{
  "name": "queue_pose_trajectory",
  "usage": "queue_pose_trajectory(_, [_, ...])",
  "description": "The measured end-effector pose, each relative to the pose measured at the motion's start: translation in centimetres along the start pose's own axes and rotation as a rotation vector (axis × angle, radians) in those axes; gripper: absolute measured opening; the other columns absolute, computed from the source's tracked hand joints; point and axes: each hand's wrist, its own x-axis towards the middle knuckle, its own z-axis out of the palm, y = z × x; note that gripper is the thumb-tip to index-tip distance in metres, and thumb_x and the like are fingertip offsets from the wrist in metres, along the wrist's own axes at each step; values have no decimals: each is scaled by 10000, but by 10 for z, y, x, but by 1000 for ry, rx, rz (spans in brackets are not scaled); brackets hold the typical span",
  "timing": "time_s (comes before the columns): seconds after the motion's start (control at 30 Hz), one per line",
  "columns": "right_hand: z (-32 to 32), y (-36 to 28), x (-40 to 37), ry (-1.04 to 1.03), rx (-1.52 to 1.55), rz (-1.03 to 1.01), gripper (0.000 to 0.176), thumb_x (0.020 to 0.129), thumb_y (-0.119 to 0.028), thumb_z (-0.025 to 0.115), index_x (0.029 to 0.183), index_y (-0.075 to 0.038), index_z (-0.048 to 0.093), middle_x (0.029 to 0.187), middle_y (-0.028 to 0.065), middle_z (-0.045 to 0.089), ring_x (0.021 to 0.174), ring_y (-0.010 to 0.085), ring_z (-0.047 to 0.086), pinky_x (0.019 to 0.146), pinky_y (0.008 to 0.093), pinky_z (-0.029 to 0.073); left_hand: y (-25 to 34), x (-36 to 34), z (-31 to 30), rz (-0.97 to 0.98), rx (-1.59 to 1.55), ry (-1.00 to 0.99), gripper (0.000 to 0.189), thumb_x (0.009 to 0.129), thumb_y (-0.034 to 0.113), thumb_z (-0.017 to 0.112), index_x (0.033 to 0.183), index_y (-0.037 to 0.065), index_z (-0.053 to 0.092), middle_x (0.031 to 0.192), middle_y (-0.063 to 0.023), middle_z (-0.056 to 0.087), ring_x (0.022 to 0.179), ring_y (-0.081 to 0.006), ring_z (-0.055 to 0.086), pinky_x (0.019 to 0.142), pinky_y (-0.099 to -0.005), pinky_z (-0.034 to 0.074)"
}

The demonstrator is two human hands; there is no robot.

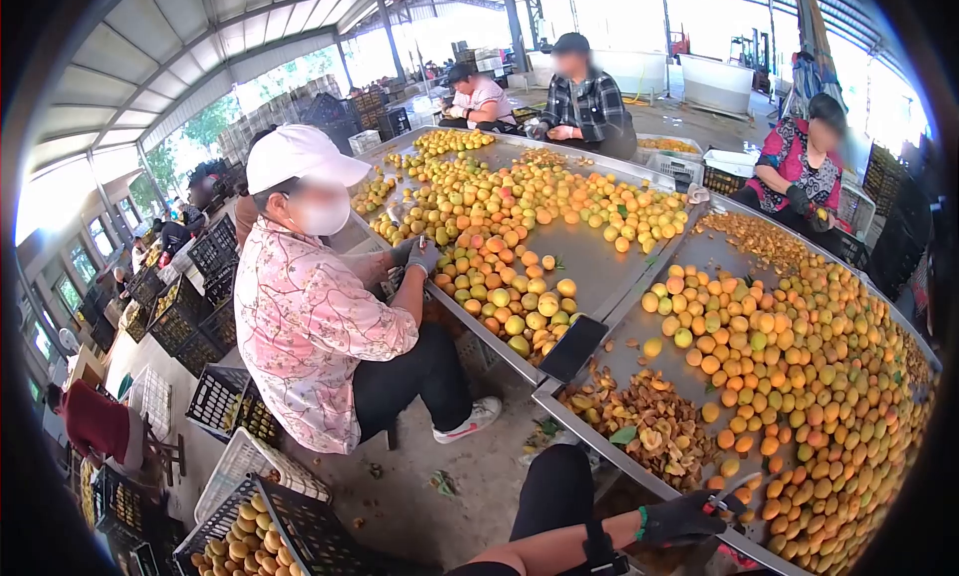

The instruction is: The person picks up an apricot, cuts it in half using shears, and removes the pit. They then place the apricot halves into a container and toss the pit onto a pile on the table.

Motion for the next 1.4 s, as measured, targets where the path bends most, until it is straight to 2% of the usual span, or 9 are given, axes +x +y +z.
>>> queue_pose_trajectory(0.27, [-33,-32,38,159,437,136,183,853,-120,514,1004,-38,580,853,84,583,753,212,559,661,314,452,-20,22,11,92,179,-49,410,864,44,602,1260,114,520,754,9,498,558,-77,460,449,-236,355])
queue_pose_trajectory(0.4, [-52,-41,58,236,666,201,152,843,-115,534,958,-36,594,799,76,590,681,207,568,609,315,455,-18,8,3,-16,103,101,415,853,86,639,1236,58,483,832,-29,583,699,-107,562,602,-253,475])
queue_pose_trajectory(0.53, [-73,-48,73,325,854,266,130,836,-112,549,923,-34,605,758,70,595,628,202,574,571,315,457,15,2,19,317,88,325,531,855,73,628,1336,82,403,870,-48,591,746,-142,598,679,-295,522])
queue_pose_trajectory(0.63, [-90,-44,84,535,308,111,96,819,-123,588,850,-45,635,719,114,586,642,257,589,578,339,450,21,6,18,542,50,538,503,853,70,631,1310,83,420,852,-37,580,711,-142,591,640,-301,519])
queue_pose_trajectory(0.7, [-105,-54,87,514,-170,71,181,872,-203,564,913,-31,604,773,90,643,584,171,584,524,307,458,27,10,22,633,-101,650,377,848,68,643,1192,87,491,795,-12,560,632,-124,562,548,-282,490])
queue_pose_trajectory(0.77, [-121,-76,89,466,15,10,228,876,-235,576,930,-22,634,827,92,660,686,209,628,597,346,481,30,10,22,620,-275,664,275,850,69,637,1097,109,526,709,10,518,542,-105,504,468,-251,433])
queue_pose_trajectory(1.0, [-118,-76,79,82,2242,102,312,877,-11,541,1188,-18,532,1204,174,550,1103,286,564,925,387,478,51,-8,3,660,-226,380,219,920,166,545,1133,116,558,606,36,403,428,-63,355,386,-221,297])
queue_pose_trajectory(1.23, [-101,-66,66,205,2010,145,390,904,34,480,1283,-27,412,1253,167,521,1192,298,515,1004,411,438,44,-4,11,658,-137,235,194,947,205,523,1113,115,565,603,15,416,409,-73,377,385,-229,317])
queue_pose_trajectory(1.4, [-107,-78,61,118,1888,303,339,913,-27,521,1242,-45,439,1203,128,549,1106,202,564,886,318,508,33,1,8,644,-143,204,165,944,215,527,1076,123,562,602,7,435,395,-79,373,382,-236,320])
